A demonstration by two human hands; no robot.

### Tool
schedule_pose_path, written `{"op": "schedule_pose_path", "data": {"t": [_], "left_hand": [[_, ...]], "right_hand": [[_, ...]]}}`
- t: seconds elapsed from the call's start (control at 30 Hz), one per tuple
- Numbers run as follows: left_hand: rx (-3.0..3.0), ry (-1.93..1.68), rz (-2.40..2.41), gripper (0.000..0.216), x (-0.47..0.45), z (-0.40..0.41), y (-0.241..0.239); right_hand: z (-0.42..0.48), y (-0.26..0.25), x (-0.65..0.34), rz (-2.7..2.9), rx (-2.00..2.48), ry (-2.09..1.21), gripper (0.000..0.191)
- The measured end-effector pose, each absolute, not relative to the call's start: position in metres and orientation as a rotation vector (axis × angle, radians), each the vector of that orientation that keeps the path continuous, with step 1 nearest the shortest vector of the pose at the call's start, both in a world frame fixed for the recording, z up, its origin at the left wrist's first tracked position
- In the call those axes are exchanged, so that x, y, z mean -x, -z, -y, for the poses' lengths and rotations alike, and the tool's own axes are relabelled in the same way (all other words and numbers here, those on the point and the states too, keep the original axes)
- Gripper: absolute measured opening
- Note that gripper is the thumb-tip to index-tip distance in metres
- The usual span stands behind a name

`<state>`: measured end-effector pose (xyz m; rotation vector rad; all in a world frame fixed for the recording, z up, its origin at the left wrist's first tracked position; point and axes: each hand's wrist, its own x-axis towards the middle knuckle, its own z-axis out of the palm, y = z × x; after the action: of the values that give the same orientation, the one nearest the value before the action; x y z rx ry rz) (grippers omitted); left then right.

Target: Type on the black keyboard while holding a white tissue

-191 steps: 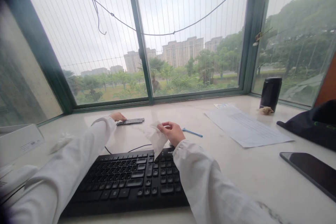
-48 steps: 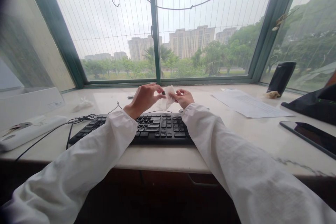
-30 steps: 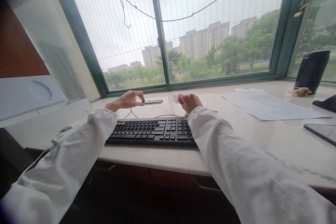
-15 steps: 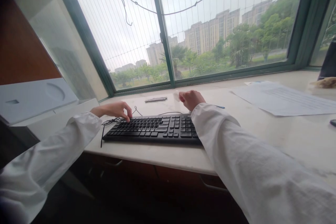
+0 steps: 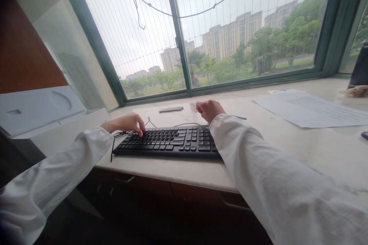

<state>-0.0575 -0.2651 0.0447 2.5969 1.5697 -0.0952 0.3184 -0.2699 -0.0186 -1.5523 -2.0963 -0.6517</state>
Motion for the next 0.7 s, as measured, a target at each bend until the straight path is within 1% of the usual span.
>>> {"op": "schedule_pose_path", "data": {"t": [0.4, 0.57, 0.7], "left_hand": [[-2.683, 0.038, -1.374, 0.028, 0.0586, 0.2684, -0.05], [-2.608, 0.15, -1.364, 0.033, 0.061, 0.2645, -0.0519], [-2.667, 0.14, -1.276, 0.032, 0.0627, 0.2664, -0.0534]], "right_hand": [[0.2762, 0.0142, -0.3147, 2.072, 1.51, 0.644, 0.034], [0.2733, 0.0163, -0.3155, 2.064, 1.494, 0.664, 0.036], [0.2712, 0.0184, -0.3164, 2.07, 1.499, 0.671, 0.036]]}}
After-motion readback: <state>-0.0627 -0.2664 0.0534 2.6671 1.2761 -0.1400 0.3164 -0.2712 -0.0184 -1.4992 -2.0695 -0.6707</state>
